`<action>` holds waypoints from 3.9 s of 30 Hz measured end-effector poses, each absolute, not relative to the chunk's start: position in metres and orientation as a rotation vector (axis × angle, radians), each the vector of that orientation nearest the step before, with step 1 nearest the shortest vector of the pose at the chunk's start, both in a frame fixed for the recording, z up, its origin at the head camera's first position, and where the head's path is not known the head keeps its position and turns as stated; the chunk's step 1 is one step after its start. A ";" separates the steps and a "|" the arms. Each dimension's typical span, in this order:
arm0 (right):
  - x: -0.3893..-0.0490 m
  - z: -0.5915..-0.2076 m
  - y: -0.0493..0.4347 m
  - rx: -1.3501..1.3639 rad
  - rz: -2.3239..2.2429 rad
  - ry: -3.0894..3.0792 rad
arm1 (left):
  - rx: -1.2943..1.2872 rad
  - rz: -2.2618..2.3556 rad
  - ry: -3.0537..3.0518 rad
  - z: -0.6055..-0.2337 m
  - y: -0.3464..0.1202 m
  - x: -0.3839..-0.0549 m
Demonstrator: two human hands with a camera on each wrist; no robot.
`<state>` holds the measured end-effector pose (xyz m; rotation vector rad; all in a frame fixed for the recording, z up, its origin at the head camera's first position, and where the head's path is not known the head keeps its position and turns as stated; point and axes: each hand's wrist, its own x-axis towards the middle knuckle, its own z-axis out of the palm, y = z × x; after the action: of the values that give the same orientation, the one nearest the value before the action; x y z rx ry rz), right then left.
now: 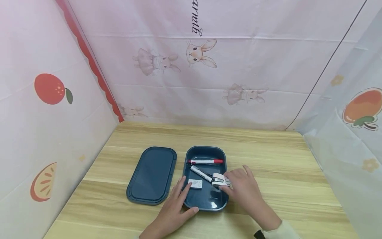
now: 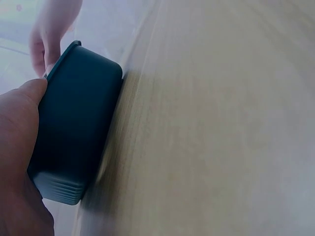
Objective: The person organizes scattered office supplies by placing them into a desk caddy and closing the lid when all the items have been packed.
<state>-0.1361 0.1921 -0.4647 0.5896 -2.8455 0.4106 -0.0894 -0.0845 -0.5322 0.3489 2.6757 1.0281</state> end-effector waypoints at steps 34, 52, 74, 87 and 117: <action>-0.143 -0.488 0.148 0.743 0.251 -3.000 | 0.415 1.012 2.726 -0.532 -0.086 -0.091; -0.141 -0.492 0.145 0.766 0.274 -2.972 | 0.395 1.030 2.704 -0.534 -0.087 -0.089; -0.157 -0.447 0.078 0.893 0.415 -2.810 | 0.342 1.245 2.723 -0.535 -0.099 -0.085; -0.203 -0.438 0.003 0.810 0.627 -3.028 | -0.060 1.312 3.011 -0.529 -0.165 -0.081; -0.289 -0.466 -0.068 0.569 0.597 -3.422 | -0.741 1.851 2.531 -0.511 -0.217 -0.082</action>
<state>-0.2887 -0.0683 -0.4657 0.5686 -3.4223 0.5969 -0.0823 -0.2170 -0.5110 -0.7412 2.5306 1.8513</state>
